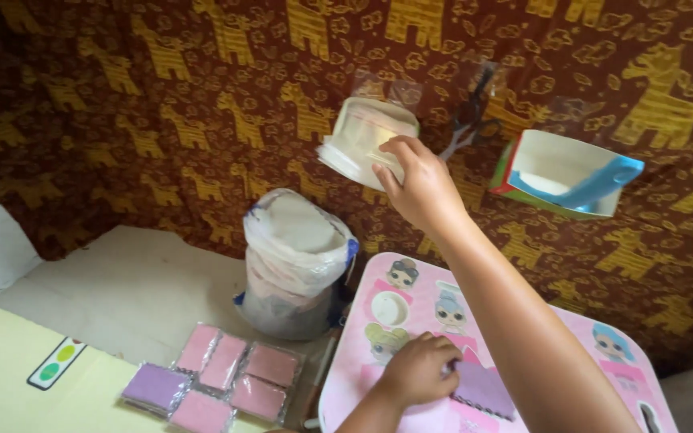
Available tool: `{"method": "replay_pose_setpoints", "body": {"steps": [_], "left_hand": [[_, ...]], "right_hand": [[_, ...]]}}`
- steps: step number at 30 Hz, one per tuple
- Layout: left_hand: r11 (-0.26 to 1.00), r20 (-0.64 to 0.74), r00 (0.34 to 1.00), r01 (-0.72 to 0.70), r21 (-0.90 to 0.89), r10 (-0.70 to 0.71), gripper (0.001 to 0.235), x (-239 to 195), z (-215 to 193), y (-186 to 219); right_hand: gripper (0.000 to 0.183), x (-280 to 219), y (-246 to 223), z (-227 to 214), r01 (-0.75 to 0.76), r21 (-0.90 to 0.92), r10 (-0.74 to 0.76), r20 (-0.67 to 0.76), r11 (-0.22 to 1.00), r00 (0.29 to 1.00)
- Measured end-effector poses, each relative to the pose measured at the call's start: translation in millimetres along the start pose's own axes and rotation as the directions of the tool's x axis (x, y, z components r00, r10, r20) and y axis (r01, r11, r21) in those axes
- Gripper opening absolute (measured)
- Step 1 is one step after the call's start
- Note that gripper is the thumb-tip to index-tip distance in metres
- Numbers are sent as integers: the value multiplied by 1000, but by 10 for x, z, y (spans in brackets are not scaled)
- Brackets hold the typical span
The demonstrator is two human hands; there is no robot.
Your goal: The person flattens a gray clay sheet and then a purple clay sheet on a pink LOL Surprise tray using a blue-handled rolling pin. After rolling, the person folds the purple clay and places it into a clear plastic bag.
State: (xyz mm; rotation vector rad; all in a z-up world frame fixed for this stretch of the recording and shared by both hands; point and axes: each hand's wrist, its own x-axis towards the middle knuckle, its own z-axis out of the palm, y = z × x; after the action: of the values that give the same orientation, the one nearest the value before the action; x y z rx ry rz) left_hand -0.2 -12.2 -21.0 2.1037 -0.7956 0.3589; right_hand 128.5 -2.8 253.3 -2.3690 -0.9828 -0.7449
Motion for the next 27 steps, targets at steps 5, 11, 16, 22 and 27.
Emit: {"method": "replay_pose_setpoints", "body": {"steps": [5,11,16,22,27], "left_hand": [[1000,18,1000,5,-14,-5,32,-1,-35,16],[999,37,998,44,-23,-43,32,-7,-4,-19],[995,88,992,89,-40,-85,36,-6,-36,7],[996,78,994,85,-33,-83,33,-13,-56,28],[999,9,1000,30,-35,-30,28,-33,24,-35]], "right_hand": [[42,186,-218,-41,-150,-63,161,255,987,954],[38,204,-275,-24,-148,-105,170,241,983,956],[24,166,-49,76,12,-93,-6,66,996,998],[11,169,76,103,71,-46,-73,-42,996,996],[12,99,-42,-61,38,-124,-54,-128,991,990]]}}
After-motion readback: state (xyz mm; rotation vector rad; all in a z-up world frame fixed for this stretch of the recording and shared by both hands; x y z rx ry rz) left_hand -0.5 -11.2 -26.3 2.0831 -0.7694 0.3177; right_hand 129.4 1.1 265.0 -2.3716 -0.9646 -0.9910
